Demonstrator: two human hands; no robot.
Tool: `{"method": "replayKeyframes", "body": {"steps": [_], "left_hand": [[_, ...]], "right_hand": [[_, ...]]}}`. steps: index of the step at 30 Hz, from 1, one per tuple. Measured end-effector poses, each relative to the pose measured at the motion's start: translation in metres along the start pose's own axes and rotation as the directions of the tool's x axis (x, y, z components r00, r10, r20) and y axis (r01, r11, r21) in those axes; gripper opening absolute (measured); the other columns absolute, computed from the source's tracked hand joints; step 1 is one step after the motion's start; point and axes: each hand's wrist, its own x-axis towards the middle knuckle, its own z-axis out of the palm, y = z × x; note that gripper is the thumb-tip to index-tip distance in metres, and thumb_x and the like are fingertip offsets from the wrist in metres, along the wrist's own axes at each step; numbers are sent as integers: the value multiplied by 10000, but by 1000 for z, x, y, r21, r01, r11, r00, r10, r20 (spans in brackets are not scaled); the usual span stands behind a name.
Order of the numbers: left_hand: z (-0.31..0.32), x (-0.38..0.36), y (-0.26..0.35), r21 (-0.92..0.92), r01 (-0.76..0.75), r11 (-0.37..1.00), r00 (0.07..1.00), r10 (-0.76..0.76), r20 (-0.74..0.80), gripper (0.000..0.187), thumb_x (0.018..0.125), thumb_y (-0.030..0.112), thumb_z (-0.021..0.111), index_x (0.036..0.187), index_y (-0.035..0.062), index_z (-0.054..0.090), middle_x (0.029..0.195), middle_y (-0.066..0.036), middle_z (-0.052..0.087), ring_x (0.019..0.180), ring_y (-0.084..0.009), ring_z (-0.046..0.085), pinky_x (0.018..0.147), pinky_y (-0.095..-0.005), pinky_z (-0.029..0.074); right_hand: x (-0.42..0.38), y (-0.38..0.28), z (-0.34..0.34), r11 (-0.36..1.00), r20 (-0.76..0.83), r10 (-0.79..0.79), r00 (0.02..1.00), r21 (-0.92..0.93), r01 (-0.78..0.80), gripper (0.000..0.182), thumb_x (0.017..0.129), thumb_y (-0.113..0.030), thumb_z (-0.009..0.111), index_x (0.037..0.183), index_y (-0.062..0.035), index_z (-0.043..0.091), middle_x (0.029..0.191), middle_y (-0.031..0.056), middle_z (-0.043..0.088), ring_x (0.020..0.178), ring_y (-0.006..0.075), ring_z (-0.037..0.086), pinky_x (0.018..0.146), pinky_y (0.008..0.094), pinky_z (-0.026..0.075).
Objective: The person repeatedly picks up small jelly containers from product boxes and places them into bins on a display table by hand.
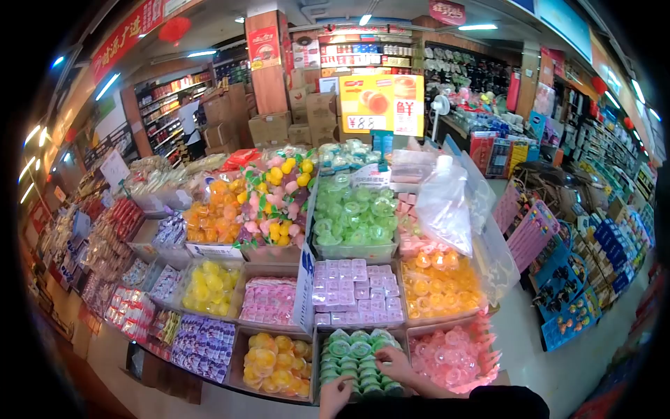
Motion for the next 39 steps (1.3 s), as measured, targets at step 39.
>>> {"method": "replayKeyframes", "body": {"steps": [39], "left_hand": [[-88, -417, -78, -362, 335, 870, 477, -487, -732, 315, 888, 305, 584, 1050, 51, 674, 907, -150, 707, 833, -293, 683, 756, -382, 527]], "right_hand": [[-256, -139, 247, 867, 939, -341, 52, 292, 404, 189, 851, -81, 665, 1019, 4, 657, 853, 98, 662, 802, 173, 654, 721, 287, 522]]}}
